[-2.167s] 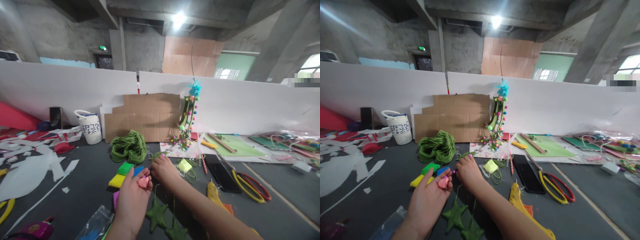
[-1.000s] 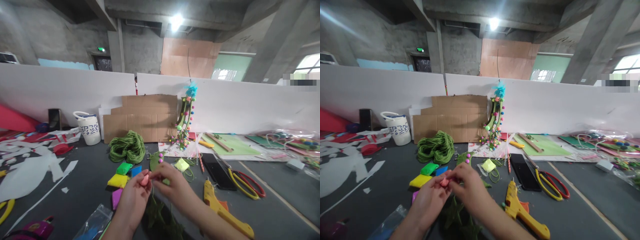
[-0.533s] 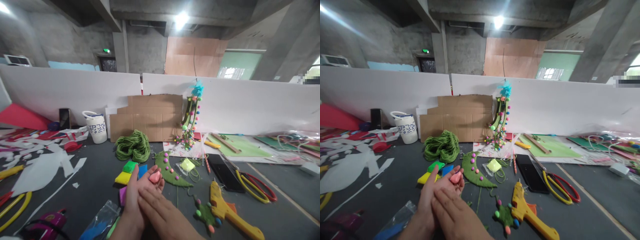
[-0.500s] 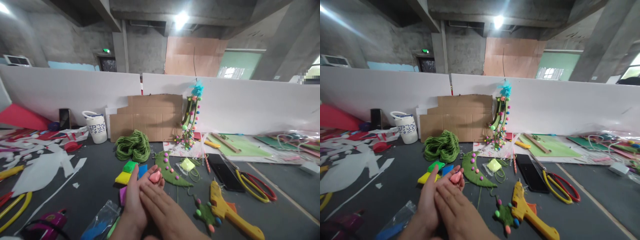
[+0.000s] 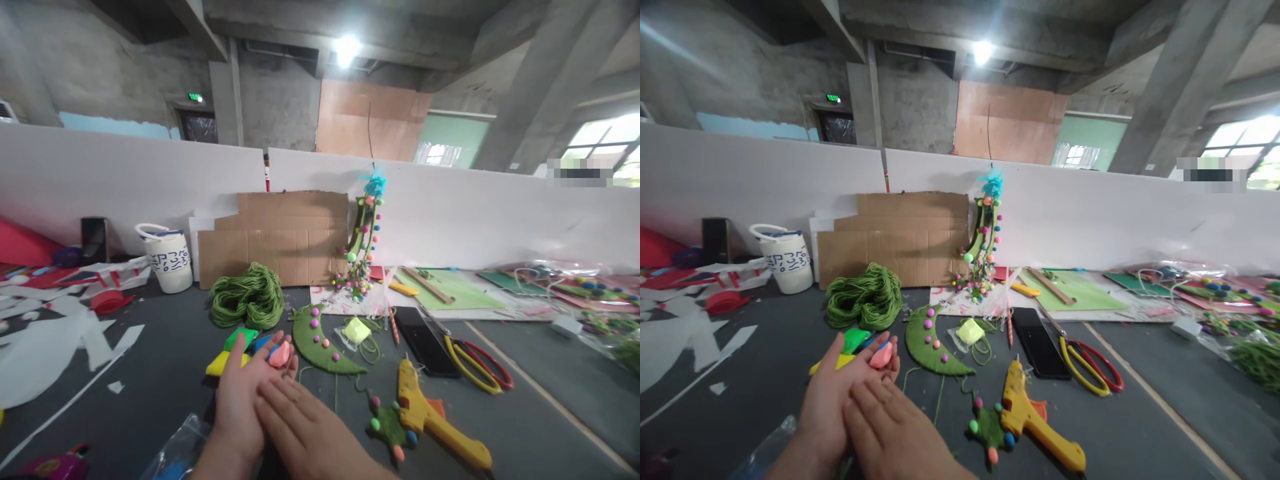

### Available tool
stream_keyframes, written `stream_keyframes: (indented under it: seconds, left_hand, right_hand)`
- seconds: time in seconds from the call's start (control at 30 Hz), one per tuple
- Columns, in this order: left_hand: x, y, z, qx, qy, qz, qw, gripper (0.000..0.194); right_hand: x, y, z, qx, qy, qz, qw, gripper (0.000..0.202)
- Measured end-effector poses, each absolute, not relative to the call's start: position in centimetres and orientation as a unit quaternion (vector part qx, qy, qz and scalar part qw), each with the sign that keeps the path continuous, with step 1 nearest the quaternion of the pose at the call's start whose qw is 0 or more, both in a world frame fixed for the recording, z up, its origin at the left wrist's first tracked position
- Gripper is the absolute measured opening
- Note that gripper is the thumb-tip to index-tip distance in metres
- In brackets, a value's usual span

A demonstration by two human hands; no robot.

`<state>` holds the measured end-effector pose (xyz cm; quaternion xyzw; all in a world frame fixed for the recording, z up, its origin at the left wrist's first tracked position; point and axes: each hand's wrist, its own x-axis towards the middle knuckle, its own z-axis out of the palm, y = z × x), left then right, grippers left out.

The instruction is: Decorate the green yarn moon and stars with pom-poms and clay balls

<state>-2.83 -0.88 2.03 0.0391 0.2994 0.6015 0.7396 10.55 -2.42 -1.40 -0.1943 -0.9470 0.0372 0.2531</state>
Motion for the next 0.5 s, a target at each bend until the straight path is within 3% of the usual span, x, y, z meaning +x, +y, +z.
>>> stream_keyframes:
  seconds: [0.17,0.3,0.5]
  left_hand:
    - [-2.7,-0.9,2.3,0.029,0.324,0.592,0.737,0.05]
    - [-2.4,-0.9,2.0,0.023,0.283,0.595,0.752,0.048]
    - [-2.4,-0.8,2.4,0.028,0.27,0.59,0.76,0.043]
  right_hand:
    - [10.4,-2.3,-0.7,-0.201,-0.935,0.08,0.28,0.06]
    - [10.2,-2.0,0.2,-0.25,-0.898,0.118,0.342,0.025]
    - [10.9,-0.9,1.7,-0.3,-0.844,0.253,0.365,0.012]
